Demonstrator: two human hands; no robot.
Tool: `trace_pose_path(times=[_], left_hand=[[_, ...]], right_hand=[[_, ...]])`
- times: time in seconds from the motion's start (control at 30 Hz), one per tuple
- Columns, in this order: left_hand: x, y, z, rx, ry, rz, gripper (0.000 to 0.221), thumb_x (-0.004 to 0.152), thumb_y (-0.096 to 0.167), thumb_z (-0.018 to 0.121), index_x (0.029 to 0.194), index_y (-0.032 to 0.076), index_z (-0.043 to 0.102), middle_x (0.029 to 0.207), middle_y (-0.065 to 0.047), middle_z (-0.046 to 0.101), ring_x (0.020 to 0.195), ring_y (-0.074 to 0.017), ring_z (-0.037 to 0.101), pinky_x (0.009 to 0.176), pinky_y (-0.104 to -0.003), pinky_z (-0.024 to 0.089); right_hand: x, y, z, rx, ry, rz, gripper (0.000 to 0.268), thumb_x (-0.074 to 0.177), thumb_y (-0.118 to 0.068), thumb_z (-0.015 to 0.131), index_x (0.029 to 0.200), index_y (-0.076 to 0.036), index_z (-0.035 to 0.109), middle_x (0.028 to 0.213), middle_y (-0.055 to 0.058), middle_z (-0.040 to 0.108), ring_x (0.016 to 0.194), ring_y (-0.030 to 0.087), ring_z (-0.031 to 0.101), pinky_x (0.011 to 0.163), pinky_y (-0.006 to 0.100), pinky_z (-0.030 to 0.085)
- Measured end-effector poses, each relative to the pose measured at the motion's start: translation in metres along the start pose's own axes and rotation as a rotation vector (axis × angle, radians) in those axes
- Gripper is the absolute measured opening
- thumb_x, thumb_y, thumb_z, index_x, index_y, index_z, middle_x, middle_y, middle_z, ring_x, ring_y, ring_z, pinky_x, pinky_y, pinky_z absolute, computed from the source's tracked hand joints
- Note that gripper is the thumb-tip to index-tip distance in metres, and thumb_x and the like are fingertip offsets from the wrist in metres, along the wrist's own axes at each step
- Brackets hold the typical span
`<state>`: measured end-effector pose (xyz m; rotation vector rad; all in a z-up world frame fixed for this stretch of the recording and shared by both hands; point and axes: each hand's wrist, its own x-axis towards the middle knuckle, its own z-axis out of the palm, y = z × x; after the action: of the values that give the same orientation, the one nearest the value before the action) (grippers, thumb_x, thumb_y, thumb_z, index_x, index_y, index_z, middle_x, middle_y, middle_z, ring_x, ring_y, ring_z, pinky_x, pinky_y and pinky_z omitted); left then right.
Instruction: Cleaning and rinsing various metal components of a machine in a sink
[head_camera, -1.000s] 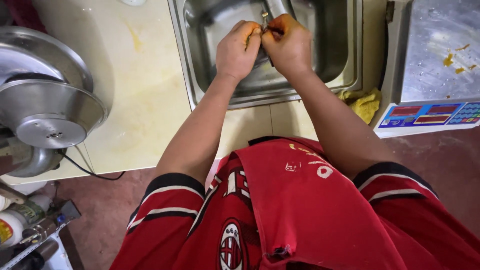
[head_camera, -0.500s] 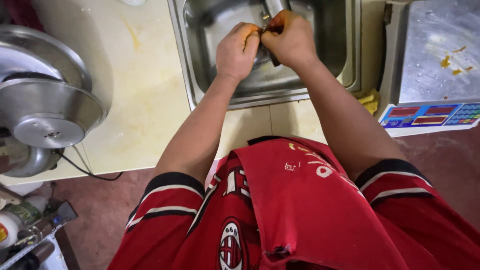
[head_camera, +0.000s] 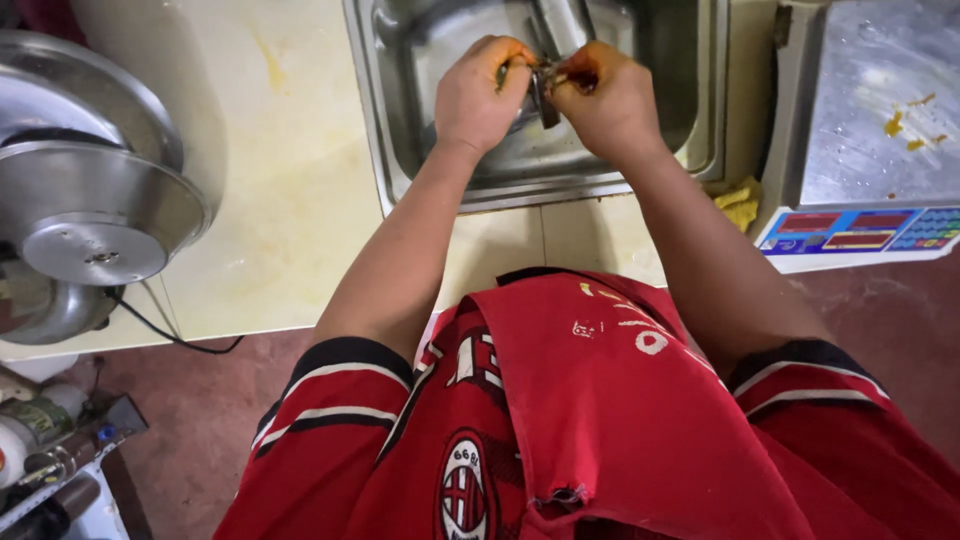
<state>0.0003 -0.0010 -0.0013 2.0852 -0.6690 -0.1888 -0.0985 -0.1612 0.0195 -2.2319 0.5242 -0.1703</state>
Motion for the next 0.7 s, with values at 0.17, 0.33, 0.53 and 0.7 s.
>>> trace_pose_path(times=[0.17,0.33,0.53,0.7], left_hand=[[0.000,0.001,0.001,-0.005,-0.020,-0.059,0.023,0.086,0.029,0.049,0.092,0.025,0.071,0.095,0.009,0.071,0.082,-0.0180,0.068,0.071,-0.035,0.051],[0.002,0.003,-0.001,-0.004,-0.045,-0.047,0.025,0.087,0.029,0.047,0.093,0.022,0.071,0.098,0.007,0.071,0.086,-0.0195,0.068,0.073,-0.036,0.050],[0.000,0.009,-0.004,0.052,-0.081,-0.057,0.026,0.086,0.030,0.044,0.095,0.023,0.067,0.099,0.004,0.069,0.084,-0.0214,0.066,0.070,-0.038,0.049],[0.003,0.000,0.005,0.366,-0.277,0.039,0.048,0.079,0.052,0.056,0.106,0.013,0.065,0.097,-0.011,0.073,0.087,-0.0361,0.068,0.073,-0.046,0.053]], right_hand=[[-0.009,-0.008,0.000,0.372,-0.022,0.323,0.011,0.088,-0.021,0.067,0.097,-0.015,0.071,0.085,-0.004,0.079,0.068,0.003,0.069,0.042,0.023,0.052],[0.005,0.008,0.017,0.681,-0.035,0.296,0.011,0.093,-0.013,0.066,0.103,-0.009,0.064,0.091,0.006,0.078,0.056,0.009,0.062,0.042,0.024,0.049],[0.020,0.013,0.022,0.535,0.096,0.007,0.016,0.087,-0.005,0.067,0.103,-0.007,0.068,0.093,0.004,0.081,0.086,0.011,0.077,0.086,0.025,0.062],[0.025,0.002,0.004,0.077,-0.219,-0.136,0.023,0.095,-0.022,0.067,0.114,-0.015,0.078,0.111,0.006,0.075,0.097,0.019,0.069,0.085,0.031,0.053]])
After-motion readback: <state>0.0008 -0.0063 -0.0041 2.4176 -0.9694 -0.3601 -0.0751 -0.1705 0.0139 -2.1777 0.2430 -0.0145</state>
